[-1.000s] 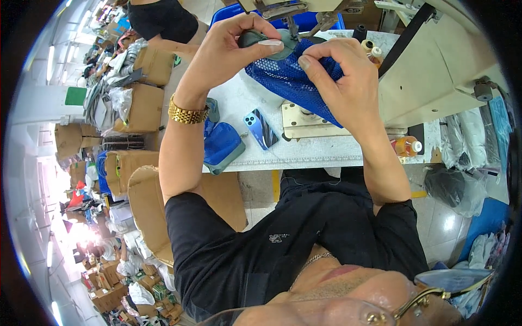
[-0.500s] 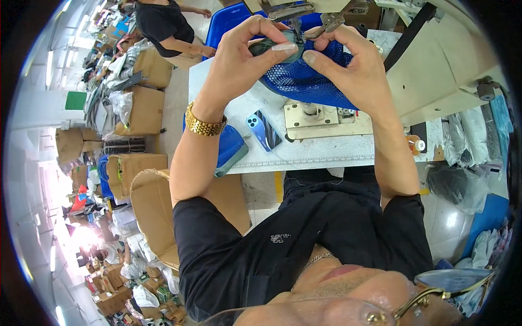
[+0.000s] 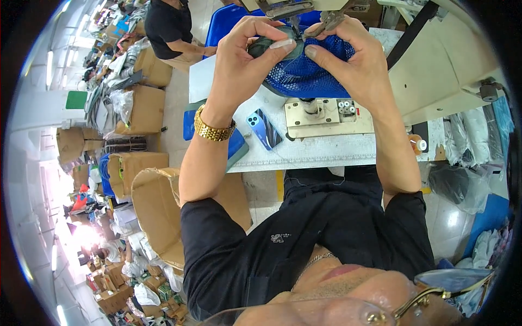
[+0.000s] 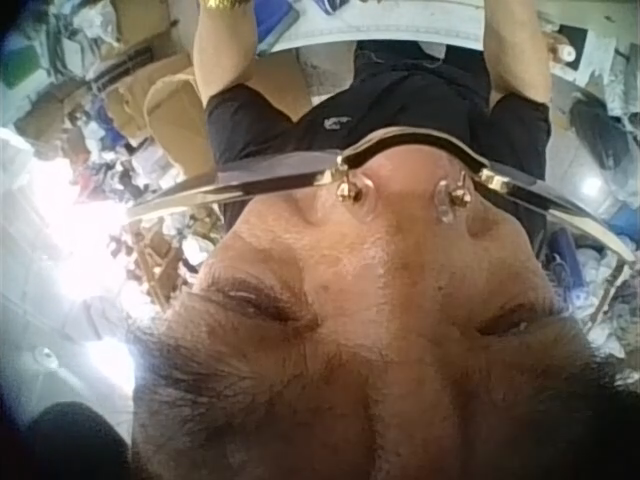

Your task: Sewing and assembling components of a blue mesh baseball cap using an industrial sewing machine.

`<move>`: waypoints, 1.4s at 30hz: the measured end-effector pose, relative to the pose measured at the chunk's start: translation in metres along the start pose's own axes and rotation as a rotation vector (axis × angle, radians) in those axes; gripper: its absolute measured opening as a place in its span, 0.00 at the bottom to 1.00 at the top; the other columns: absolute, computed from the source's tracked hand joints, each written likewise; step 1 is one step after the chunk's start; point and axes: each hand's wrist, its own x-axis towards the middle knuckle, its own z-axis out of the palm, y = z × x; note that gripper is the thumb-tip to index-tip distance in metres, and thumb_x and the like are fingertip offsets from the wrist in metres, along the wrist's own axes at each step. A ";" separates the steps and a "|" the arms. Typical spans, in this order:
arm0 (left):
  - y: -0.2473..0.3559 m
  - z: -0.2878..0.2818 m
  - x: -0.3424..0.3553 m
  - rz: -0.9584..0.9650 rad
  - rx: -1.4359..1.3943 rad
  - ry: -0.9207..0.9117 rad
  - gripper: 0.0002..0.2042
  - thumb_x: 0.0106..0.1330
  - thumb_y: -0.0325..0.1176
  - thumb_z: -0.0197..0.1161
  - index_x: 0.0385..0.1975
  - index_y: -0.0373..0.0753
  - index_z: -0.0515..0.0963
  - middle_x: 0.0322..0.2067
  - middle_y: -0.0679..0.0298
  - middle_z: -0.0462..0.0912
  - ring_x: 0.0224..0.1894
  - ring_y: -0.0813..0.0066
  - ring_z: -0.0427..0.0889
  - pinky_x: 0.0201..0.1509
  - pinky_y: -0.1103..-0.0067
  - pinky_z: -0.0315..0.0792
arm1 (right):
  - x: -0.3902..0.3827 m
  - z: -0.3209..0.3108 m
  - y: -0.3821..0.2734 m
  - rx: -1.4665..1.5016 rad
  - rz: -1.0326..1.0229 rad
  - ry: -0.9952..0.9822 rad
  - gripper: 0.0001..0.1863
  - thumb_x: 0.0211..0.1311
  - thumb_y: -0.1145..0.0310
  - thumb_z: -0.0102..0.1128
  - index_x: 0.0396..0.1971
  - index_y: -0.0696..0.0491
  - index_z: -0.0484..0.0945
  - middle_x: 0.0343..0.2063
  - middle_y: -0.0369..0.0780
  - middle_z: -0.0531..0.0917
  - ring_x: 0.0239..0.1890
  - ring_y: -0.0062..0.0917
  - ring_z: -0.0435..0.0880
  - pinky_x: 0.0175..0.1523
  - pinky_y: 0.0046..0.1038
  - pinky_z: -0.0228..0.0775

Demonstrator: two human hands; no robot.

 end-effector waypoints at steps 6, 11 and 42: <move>-0.002 0.004 -0.003 -0.036 0.031 0.040 0.08 0.58 0.25 0.71 0.35 0.36 0.81 0.44 0.61 0.80 0.45 0.77 0.80 0.49 0.82 0.75 | 0.001 0.000 0.000 -0.033 -0.012 -0.009 0.13 0.54 0.73 0.70 0.40 0.54 0.83 0.39 0.36 0.82 0.44 0.23 0.79 0.54 0.24 0.68; -0.009 0.010 -0.006 0.041 0.112 0.148 0.08 0.58 0.28 0.71 0.34 0.35 0.81 0.42 0.60 0.80 0.42 0.74 0.79 0.46 0.80 0.73 | 0.003 0.000 0.002 0.010 -0.048 -0.002 0.12 0.54 0.73 0.70 0.39 0.56 0.83 0.41 0.37 0.82 0.46 0.24 0.80 0.53 0.25 0.69; 0.006 0.049 -0.016 0.041 0.407 0.549 0.07 0.59 0.28 0.70 0.29 0.36 0.78 0.33 0.63 0.74 0.35 0.74 0.72 0.35 0.79 0.66 | -0.003 0.003 0.005 0.016 -0.024 0.028 0.11 0.53 0.73 0.67 0.38 0.56 0.83 0.45 0.43 0.78 0.51 0.32 0.78 0.58 0.28 0.65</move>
